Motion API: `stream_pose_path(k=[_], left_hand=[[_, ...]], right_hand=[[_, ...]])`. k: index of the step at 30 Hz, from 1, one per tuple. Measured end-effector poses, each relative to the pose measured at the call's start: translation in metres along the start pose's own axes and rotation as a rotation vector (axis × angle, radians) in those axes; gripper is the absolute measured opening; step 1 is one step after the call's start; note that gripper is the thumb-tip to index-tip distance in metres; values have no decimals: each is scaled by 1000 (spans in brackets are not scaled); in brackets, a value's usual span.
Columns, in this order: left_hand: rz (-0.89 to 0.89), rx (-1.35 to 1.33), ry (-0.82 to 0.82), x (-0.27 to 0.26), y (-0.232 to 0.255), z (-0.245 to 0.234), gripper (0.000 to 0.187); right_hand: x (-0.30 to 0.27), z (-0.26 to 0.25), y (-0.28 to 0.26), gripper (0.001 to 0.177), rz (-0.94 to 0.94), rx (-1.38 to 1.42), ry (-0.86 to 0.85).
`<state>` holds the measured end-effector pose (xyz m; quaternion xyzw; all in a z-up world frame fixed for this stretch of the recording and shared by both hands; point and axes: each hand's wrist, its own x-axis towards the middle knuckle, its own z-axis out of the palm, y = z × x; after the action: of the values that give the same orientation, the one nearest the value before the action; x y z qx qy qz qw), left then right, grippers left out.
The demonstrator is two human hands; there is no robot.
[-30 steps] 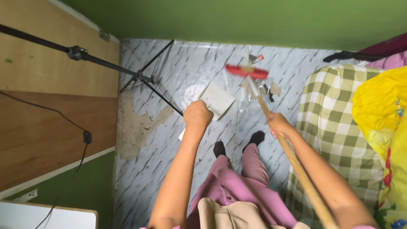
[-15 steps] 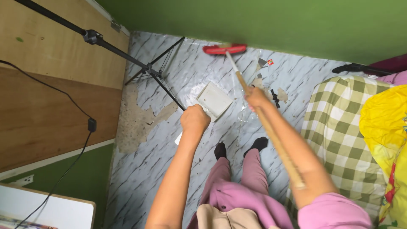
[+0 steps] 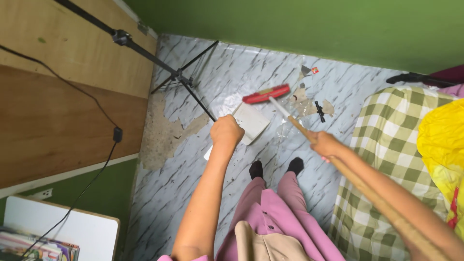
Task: The recorder is sweeping debris from the floor into a dustpan in a bedroom.
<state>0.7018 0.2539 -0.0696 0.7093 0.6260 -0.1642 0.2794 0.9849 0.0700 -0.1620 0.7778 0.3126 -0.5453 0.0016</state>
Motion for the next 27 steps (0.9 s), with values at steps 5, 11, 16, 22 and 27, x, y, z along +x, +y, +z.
stream_pose_path(k=[5, 11, 16, 22, 27], left_hand=[[-5, -32, 9, -7, -9, 10, 28], [-42, -59, 6, -16, -1, 23, 29], [-96, -55, -35, -33, 6, 41, 27], [-68, -85, 69, -66, 27, 68, 27], [27, -13, 116, -96, 63, 95, 26]], right_hand=[[17, -15, -74, 73, -195, -89, 28], [118, 42, -122, 71, -254, 244, 34], [101, 67, -93, 65, -163, 372, -21], [28, 62, 42, 67, -176, 130, 6], [-32, 28, 144, 67, 51, 283, -49]])
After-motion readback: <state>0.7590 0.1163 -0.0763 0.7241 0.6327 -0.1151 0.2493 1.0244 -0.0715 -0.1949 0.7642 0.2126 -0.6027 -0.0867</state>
